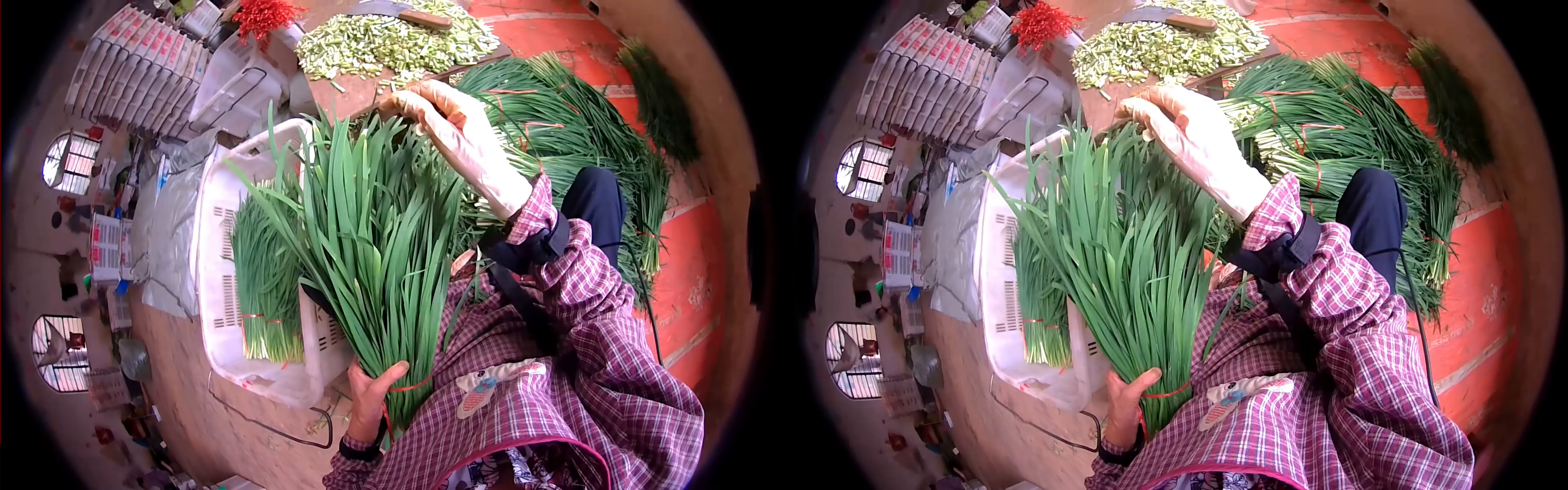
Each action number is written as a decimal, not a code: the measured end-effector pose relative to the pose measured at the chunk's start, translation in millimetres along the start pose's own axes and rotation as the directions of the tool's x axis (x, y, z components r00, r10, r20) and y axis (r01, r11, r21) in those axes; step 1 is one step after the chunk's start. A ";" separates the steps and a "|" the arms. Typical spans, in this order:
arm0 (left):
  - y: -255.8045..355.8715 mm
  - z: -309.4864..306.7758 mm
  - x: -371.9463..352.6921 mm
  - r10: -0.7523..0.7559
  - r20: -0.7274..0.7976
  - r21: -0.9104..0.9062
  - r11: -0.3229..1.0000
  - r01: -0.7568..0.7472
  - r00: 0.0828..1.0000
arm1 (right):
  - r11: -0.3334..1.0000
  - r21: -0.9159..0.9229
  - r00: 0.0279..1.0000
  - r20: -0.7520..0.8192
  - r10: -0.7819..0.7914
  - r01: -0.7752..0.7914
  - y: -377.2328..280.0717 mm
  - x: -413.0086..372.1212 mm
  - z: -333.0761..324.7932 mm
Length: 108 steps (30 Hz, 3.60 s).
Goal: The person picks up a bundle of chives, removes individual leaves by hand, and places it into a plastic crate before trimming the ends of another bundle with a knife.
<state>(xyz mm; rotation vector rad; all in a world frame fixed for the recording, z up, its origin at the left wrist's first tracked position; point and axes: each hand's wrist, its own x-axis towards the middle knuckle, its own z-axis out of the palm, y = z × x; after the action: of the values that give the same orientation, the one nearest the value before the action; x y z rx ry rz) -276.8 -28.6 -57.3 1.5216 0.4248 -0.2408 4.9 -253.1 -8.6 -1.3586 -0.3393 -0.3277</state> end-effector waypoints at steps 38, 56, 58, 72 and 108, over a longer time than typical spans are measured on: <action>5.6 7.1 -1.0 0.042 0.045 0.104 0.993 -0.047 0.998 | 0.956 -0.278 0.806 0.541 0.240 -0.098 8.7 72.4 4.2; 1.0 14.6 -3.1 0.126 0.031 0.208 0.969 -0.130 0.992 | 0.952 -0.237 0.980 0.090 -0.179 0.196 6.9 91.6 -4.9; -1.5 15.2 -1.4 0.137 0.029 0.195 0.971 -0.140 0.990 | 0.942 -0.331 0.987 0.159 -0.004 0.057 -21.1 84.4 -8.1; 7.8 18.2 -3.9 0.139 0.048 0.257 0.955 -0.146 0.989 | 0.900 -0.434 0.661 0.661 0.355 -0.050 -24.3 85.6 5.7; -0.5 11.5 4.4 0.129 0.079 0.120 0.983 -0.138 0.988 | 0.907 -0.411 0.962 0.273 0.027 0.091 24.1 42.1 29.4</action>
<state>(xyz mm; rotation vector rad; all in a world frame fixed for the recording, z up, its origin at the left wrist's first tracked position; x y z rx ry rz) -271.7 -39.6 -59.6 1.6528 0.2536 -0.2186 51.7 -221.2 -7.1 -1.8336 -0.5440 -0.2477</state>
